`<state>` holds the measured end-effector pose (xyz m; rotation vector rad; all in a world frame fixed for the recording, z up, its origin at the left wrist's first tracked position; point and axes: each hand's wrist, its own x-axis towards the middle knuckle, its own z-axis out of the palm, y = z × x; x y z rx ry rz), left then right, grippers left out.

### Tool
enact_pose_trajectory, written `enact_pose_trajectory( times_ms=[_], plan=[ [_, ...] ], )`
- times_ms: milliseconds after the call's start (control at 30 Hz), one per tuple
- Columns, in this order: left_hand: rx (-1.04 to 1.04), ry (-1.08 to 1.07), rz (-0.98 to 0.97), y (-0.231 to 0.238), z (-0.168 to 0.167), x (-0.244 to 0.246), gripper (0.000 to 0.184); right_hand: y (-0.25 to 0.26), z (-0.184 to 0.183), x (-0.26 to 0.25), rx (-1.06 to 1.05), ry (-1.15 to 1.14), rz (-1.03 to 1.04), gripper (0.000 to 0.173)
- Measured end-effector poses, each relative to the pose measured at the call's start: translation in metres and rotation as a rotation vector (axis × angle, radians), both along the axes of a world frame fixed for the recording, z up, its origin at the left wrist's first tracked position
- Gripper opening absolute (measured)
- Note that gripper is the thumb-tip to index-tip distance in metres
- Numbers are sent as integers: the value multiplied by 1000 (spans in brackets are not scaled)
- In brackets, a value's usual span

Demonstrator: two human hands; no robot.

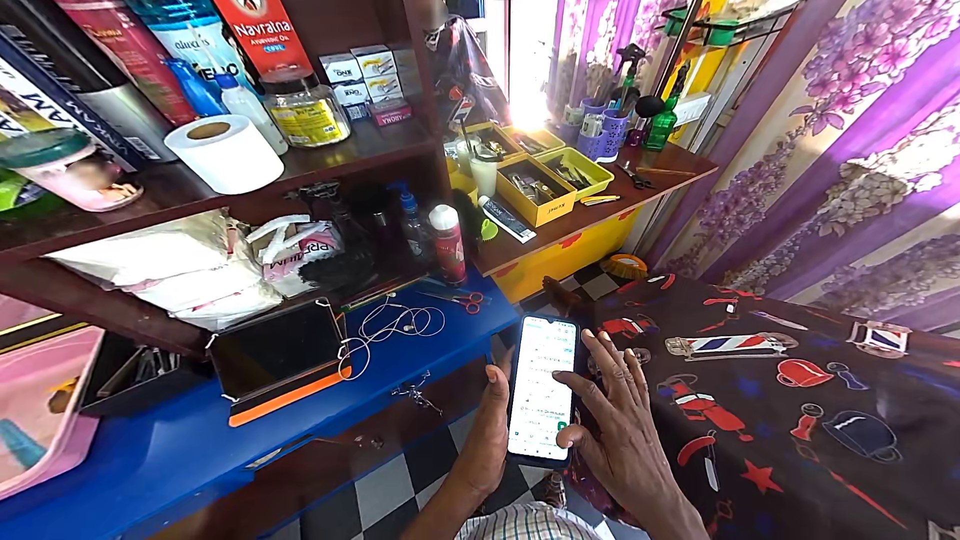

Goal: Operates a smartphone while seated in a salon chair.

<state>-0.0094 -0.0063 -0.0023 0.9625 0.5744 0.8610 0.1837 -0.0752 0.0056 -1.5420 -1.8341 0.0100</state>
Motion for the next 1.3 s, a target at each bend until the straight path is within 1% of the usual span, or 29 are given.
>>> enact_pose_trajectory(
  times_ms=[200, 400, 533, 633, 1033, 1233, 1300],
  plan=[
    [0, -11, -4, 2, 1, 2, 93, -2, -3, 1, -7, -5, -21, 64],
    [9, -34, -9, 4, 0, 4, 93, -9, -6, 1, 1, 42, 23, 74],
    [14, -37, -14, 5, 3, 6, 96, -10, -8, -2, -5, 42, 49, 76],
    [28, -46, -26, 6, 5, 6, 98, -9, -9, -1, -12, 44, 46, 76],
    [28, -68, -29, 6, 4, 5, 96, -6, -8, 2, -3, 32, 24, 75],
    [25, -42, -22, 5, 5, 5, 99, -6, -3, 5, 29, 27, -89, 70],
    [25, -38, -22, 5, 5, 6, 98, -6, -1, 6, 36, 31, -90, 69]
  ],
)
